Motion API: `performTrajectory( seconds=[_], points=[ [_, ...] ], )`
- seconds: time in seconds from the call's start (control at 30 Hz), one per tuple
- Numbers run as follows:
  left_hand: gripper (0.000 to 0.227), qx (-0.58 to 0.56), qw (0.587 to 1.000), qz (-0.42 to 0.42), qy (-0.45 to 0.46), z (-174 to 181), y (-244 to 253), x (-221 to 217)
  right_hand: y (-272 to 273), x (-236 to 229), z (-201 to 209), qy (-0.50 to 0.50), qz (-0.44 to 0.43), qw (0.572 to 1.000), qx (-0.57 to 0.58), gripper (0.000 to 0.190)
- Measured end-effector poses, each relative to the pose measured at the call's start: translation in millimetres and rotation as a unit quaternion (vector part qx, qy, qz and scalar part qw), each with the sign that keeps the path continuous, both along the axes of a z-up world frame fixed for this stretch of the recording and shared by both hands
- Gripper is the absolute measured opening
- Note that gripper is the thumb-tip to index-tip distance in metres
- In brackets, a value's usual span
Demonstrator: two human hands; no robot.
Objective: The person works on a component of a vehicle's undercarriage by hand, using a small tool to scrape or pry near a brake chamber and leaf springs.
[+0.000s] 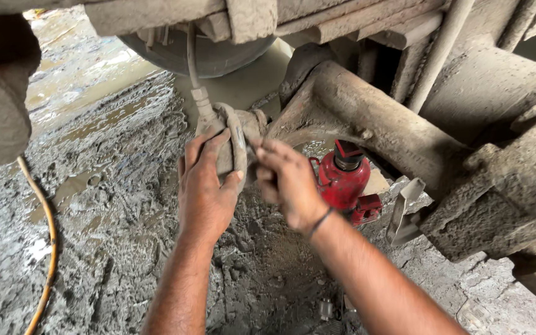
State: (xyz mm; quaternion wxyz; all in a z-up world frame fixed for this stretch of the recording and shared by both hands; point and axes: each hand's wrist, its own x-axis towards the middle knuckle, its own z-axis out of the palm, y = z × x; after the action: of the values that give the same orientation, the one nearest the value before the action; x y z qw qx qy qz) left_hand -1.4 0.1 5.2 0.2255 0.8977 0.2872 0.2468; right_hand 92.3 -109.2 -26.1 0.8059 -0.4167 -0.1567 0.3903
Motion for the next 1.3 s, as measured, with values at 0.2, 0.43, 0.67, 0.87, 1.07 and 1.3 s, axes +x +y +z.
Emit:
performTrajectory(
  seconds=[0.2,0.43,0.67,0.87,1.07,1.3],
  points=[
    [0.071,-0.02,1.0,-0.008,-0.003,2.5,-3.6,0.7,-10.4,7.2,-12.7,0.042,0.046,0.998,0.017,0.033],
    [0.071,0.005,1.0,-0.005,-0.024,-6.6,1.1,-0.5,8.9,18.9,-4.5,-0.054,-0.007,0.998,0.028,0.03],
    [0.08,-0.005,1.0,0.011,-0.016,-9.1,7.0,2.7,-1.8,-16.0,-35.7,-0.327,-0.194,0.918,-0.107,0.029],
    [0.083,-0.009,1.0,-0.021,-0.021,-4.6,8.5,-1.5,-11.6,-19.1,4.2,-0.538,-0.233,0.796,-0.152,0.031],
    [0.084,-0.026,0.999,-0.025,-0.02,0.0,9.1,0.2,-20.0,-30.7,11.0,-0.603,-0.249,0.702,-0.286,0.029],
    [0.087,0.025,0.998,-0.036,-0.042,-5.2,6.7,1.6,-19.5,-43.1,8.4,-0.652,-0.247,0.645,-0.313,0.037]
  ],
)
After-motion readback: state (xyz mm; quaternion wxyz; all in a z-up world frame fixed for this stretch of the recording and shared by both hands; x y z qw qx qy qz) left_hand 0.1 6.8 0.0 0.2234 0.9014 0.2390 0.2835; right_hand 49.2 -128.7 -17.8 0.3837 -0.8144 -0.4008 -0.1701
